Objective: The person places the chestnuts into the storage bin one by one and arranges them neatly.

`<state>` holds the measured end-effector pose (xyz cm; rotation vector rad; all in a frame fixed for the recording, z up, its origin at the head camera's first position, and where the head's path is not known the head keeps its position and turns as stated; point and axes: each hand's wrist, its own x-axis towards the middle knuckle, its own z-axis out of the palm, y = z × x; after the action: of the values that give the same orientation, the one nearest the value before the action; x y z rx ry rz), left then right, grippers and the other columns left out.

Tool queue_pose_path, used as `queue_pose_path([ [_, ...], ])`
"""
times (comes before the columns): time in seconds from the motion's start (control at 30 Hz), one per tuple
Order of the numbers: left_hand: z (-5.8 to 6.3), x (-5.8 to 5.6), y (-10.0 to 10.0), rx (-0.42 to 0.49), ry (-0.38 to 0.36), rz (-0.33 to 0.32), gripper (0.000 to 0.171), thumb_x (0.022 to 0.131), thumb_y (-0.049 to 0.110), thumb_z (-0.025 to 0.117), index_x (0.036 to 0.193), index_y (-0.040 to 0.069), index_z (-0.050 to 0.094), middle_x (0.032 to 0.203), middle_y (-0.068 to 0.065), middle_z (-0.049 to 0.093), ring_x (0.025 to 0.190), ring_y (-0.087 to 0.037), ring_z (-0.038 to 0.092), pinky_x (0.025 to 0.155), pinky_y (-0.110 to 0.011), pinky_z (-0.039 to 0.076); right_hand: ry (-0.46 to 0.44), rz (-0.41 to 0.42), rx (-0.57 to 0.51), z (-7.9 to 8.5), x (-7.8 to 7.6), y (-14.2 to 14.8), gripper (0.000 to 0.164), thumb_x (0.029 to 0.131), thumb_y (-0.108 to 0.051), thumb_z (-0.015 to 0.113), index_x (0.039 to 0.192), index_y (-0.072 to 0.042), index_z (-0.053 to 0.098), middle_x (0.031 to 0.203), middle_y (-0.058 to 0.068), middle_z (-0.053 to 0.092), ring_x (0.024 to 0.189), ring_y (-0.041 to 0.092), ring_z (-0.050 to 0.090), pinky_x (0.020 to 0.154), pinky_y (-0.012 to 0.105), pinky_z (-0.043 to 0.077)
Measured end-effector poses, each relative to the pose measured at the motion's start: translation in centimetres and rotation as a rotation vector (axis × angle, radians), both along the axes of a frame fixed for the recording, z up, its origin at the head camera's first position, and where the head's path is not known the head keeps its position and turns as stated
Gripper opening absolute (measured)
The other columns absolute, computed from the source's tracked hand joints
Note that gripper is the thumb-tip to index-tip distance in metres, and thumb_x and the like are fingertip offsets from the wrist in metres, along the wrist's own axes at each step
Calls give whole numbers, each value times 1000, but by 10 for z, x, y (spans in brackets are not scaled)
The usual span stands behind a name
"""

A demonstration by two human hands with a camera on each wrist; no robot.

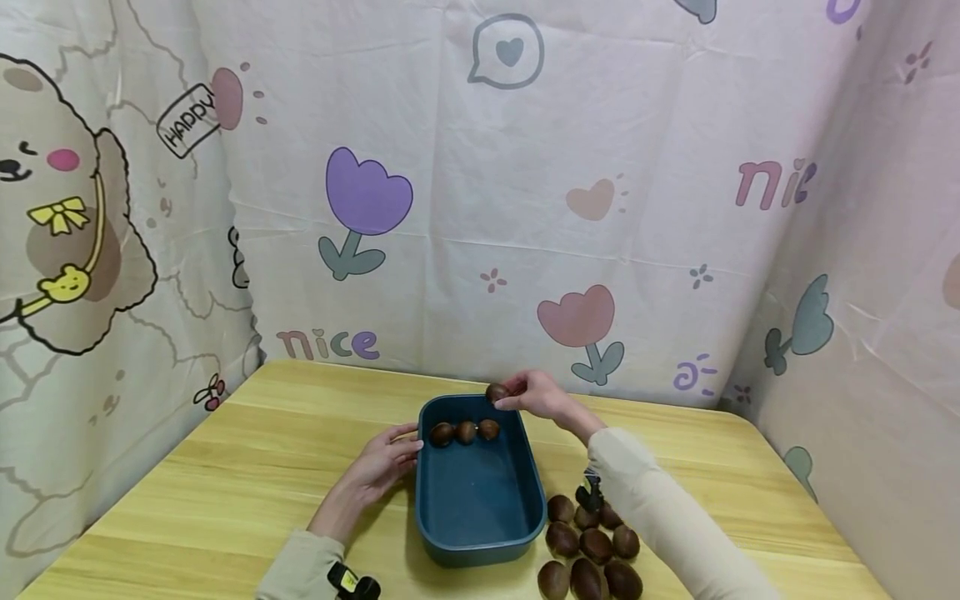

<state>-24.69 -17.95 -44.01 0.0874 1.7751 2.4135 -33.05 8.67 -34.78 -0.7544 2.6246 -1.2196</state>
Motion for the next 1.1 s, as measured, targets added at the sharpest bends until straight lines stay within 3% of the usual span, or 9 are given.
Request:
queue_pose_path([
  [0.3, -2, 0, 0, 6, 4, -10, 51, 98, -1, 50, 140, -14, 25, 107, -11, 59, 86, -11, 60, 78, -24, 50, -155, 91, -87, -11, 11, -36, 16, 84, -12, 76, 96, -2, 71, 79, 2, 63, 71, 22, 57, 64, 32, 46],
  [0.4, -2, 1, 0, 13, 5, -12, 51, 98, -1, 50, 140, -14, 25, 106, -11, 59, 85, -11, 61, 77, -24, 50, -198, 86, -97, -11, 11, -44, 16, 83, -12, 76, 96, -3, 72, 82, 4, 65, 74, 22, 58, 74, 40, 49],
  [0.53, -1, 1, 0, 16, 4, -9, 51, 98, 0, 51, 140, -14, 25, 107, -12, 60, 85, -12, 61, 78, -24, 50, -222, 71, -118, -14, 10, -53, 18, 83, -12, 76, 98, -2, 71, 84, 4, 66, 87, 33, 59, 87, 51, 45],
  [0.6, 0, 1, 0, 13, -4, -3, 51, 97, 0, 51, 140, -14, 26, 107, -12, 60, 85, -12, 61, 77, -24, 50, -222, 62, -128, -17, 9, -57, 18, 83, -12, 76, 97, -2, 71, 82, 2, 66, 90, 37, 58, 85, 49, 46],
  [0.7, 0, 1, 0, 7, -16, 1, 51, 97, 0, 52, 140, -13, 27, 109, -13, 60, 86, -12, 60, 77, -24, 50, -215, 56, -129, -22, 9, -63, 15, 84, -14, 77, 93, -3, 72, 80, 4, 66, 84, 37, 57, 72, 41, 47],
  [0.83, 1, 2, -1, 7, -8, -13, 52, 98, 1, 51, 141, -13, 26, 109, -13, 59, 88, -12, 60, 78, -24, 49, -240, 27, -106, -28, 9, -69, 14, 83, -17, 77, 91, -6, 73, 80, 12, 66, 75, 37, 58, 58, 36, 37],
  [0.97, 1, 1, -2, 13, 8, -29, 51, 98, 1, 50, 141, -13, 24, 110, -12, 59, 90, -13, 60, 79, -25, 49, -282, -2, -101, -33, 9, -71, 22, 82, -14, 78, 101, -3, 73, 85, 10, 68, 80, 33, 63, 68, 39, 49],
  [1.1, 1, 1, -1, 16, 9, -23, 51, 98, 0, 50, 140, -14, 24, 110, -12, 59, 90, -13, 60, 79, -25, 49, -244, 33, -58, -36, 10, -72, 31, 81, -10, 78, 109, 0, 71, 92, 6, 69, 83, 21, 64, 79, 37, 53],
])
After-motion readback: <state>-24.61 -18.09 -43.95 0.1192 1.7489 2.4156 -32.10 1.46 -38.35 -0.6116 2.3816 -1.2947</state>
